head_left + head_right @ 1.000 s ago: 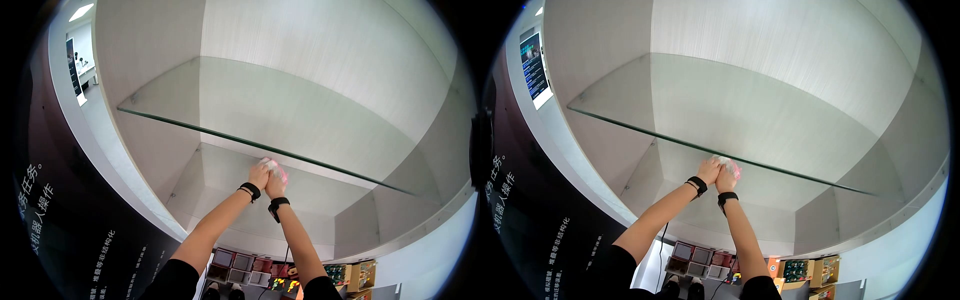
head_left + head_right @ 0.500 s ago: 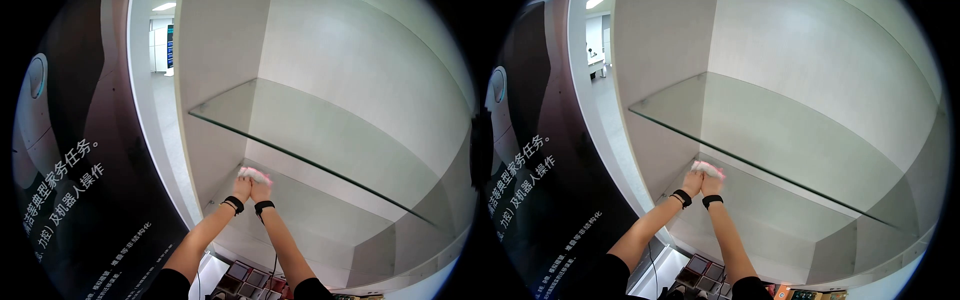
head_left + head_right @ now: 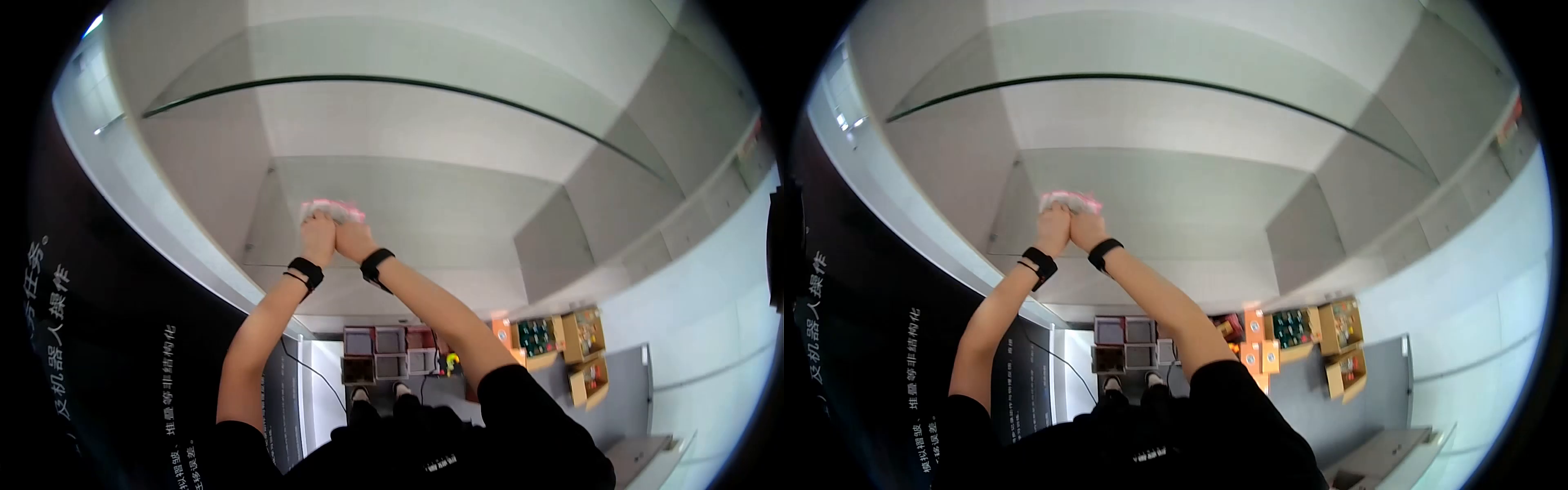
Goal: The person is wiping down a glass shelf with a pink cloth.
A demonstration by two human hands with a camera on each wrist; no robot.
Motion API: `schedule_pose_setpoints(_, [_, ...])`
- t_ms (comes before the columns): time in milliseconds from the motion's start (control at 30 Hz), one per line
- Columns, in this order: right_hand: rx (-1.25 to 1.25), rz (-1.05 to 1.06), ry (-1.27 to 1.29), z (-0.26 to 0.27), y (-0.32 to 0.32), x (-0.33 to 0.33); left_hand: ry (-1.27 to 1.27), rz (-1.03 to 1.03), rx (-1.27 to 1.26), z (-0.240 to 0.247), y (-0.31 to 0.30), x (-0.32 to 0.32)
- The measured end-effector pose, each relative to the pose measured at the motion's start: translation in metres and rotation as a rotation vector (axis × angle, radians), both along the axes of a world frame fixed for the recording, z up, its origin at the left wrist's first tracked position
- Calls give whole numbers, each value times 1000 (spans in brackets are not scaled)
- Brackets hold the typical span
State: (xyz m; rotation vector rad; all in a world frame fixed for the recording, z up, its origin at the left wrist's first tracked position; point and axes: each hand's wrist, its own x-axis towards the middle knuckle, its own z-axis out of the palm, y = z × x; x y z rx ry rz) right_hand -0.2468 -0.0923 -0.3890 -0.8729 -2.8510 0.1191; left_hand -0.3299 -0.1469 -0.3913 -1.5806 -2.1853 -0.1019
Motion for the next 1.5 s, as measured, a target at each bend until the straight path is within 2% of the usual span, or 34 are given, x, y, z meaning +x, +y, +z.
schedule_pose_setpoints(67, [-121, -10, 5, 20, 0, 30, -25, -36, -11, -4, 8, 31])
schedule_pose_setpoints(200, [-151, -6, 100, 16, 19, 80, 10, -54, 40, -9, 28, 76])
schedule_pose_setpoints(267, [-112, -28, -6, 15, 31, 107, 13, -103, 48, -8, 41, 102])
schedule_pose_setpoints(367, [-138, -39, 33, 19, 54, 158, 14, -182, 47, 0, 65, 150])
schedule_pose_setpoints(400, [-134, -37, 36, 14, 64, 178, 18, -216, 40, 2, 75, 170])
schedule_pose_setpoints(467, [-107, -52, 245, 4, 89, 220, 19, -202, 45, -9, 102, 211])
schedule_pose_setpoints(500, [-143, -65, 160, 21, 92, 248, 21, -191, 42, -16, 120, 231])
schedule_pose_setpoints(533, [-175, -73, 173, 6, 110, 266, 23, -239, 39, -28, 139, 249])
schedule_pose_setpoints(567, [-104, -127, 137, -12, 130, 287, 27, -288, 31, -36, 156, 270])
schedule_pose_setpoints(700, [-68, -271, 100, 5, 158, 390, -13, -369, 40, -26, 200, 371])
schedule_pose_setpoints(767, [-69, -311, 50, 6, 169, 428, -59, -342, 74, -14, 211, 418])
schedule_pose_setpoints(833, [-9, -509, 62, 8, 176, 457, -42, -385, 155, -16, 220, 450])
schedule_pose_setpoints(867, [1, -501, 66, 11, 177, 467, -21, -439, 235, -17, 225, 461])
schedule_pose_setpoints(933, [31, -629, 75, 17, 173, 479, -48, -475, 244, -18, 229, 475])
schedule_pose_setpoints(1033, [98, -687, 66, 12, 168, 478, -133, -548, 199, -13, 225, 474])
schedule_pose_setpoints(1200, [60, -578, -16, 11, 152, 433, -240, -564, 137, -3, 191, 429])
schedule_pose_setpoints(1267, [-18, -508, -43, 13, 141, 400, -255, -521, 141, -4, 176, 395])
schedule_pose_setpoints(1367, [-6, -385, -56, 11, 122, 342, -257, -455, 163, -15, 152, 336])
schedule_pose_setpoints(1433, [65, -320, -17, 6, 107, 301, -240, -307, 190, -14, 128, 298])
schedule_pose_setpoints(1500, [125, -171, -4, 9, 85, 263, -178, -145, 229, -19, 104, 263])
